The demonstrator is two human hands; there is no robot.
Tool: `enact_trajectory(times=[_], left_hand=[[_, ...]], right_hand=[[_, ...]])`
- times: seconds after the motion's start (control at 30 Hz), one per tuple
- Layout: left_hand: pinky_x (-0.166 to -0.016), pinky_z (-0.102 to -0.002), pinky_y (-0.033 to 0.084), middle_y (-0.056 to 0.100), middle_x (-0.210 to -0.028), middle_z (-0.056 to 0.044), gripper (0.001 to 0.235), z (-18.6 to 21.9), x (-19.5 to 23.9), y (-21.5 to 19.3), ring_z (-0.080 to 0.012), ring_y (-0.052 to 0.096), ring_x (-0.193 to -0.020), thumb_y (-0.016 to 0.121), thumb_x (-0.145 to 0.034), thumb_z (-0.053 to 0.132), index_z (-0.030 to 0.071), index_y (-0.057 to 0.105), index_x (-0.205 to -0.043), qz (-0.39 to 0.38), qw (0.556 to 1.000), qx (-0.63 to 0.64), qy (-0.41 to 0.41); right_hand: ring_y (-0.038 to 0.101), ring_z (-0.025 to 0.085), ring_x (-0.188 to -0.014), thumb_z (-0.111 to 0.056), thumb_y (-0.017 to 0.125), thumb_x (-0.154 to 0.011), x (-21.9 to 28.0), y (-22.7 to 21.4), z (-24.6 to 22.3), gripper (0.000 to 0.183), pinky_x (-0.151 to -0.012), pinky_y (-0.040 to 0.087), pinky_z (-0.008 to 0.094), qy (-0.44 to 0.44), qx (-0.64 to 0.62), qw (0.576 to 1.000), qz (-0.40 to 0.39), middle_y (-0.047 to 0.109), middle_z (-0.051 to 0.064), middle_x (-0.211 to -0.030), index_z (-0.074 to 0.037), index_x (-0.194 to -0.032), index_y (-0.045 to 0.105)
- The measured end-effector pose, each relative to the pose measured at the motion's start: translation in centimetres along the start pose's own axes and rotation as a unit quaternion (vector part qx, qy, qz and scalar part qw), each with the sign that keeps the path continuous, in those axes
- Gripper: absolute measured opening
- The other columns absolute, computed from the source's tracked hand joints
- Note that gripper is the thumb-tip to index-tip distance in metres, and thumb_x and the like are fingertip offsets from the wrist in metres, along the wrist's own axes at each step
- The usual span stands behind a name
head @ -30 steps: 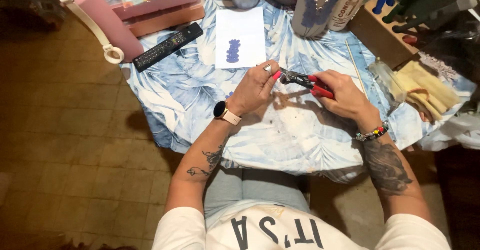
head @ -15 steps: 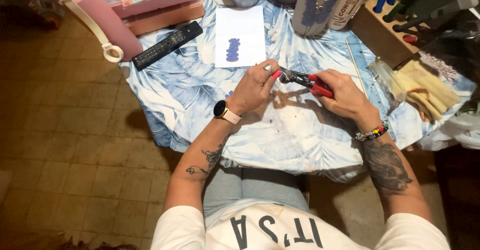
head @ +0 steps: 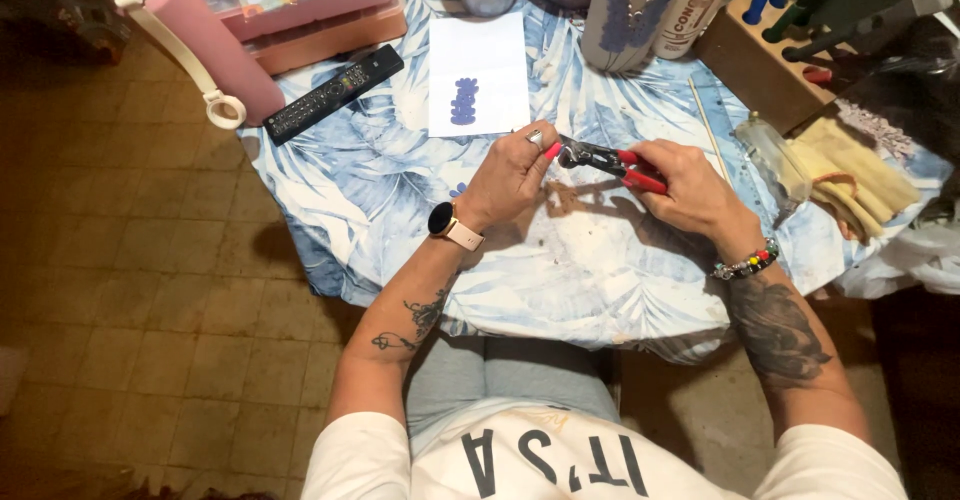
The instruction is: Trimming small pink plastic parts using a pair of side cutters
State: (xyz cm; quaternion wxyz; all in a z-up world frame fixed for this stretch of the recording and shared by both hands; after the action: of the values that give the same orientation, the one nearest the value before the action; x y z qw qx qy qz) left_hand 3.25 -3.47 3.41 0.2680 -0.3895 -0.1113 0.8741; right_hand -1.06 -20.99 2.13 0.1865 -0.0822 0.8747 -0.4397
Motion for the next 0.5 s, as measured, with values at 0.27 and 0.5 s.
enact_trajectory(times=[0.27,0.5], left_hand=[[-0.059,-0.032,0.044,0.042,-0.059,-0.009,0.02,0.1,-0.1,-0.1,-0.0271,0.048,-0.055,0.035,-0.089,0.016,0.007,0.045,-0.074,0.02,1.0,0.011,-0.004],[-0.058,-0.032,0.041,0.039,-0.058,-0.008,0.024,-2.8,1.3,0.9,-0.0188,0.043,-0.056,0.033,-0.092,0.019,0.007,0.045,-0.074,0.09,0.994,0.042,-0.051]], right_hand=[[0.058,0.035,-0.072,-0.014,0.063,-0.066,0.3,0.6,2.0,0.025,-0.064,0.045,0.04,0.021,0.011,0.999,0.023,0.058,0.016,-0.072,-0.009,-0.09,0.058],[0.058,0.036,-0.076,-0.011,0.064,-0.065,-0.1,0.0,0.9,0.032,-0.067,0.045,0.041,0.006,-0.005,0.999,0.042,0.058,0.016,-0.077,-0.006,-0.095,0.057]])
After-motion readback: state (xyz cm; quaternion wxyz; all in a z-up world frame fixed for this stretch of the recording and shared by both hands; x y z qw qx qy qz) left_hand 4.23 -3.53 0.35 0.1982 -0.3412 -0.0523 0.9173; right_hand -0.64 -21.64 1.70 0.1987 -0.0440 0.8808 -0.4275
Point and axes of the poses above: each hand's wrist, its own x-axis away from the middle knuckle, its own y-axis out of the palm, z = x × y, the point moved 6 cm from there along -x, towards the middle knuckle
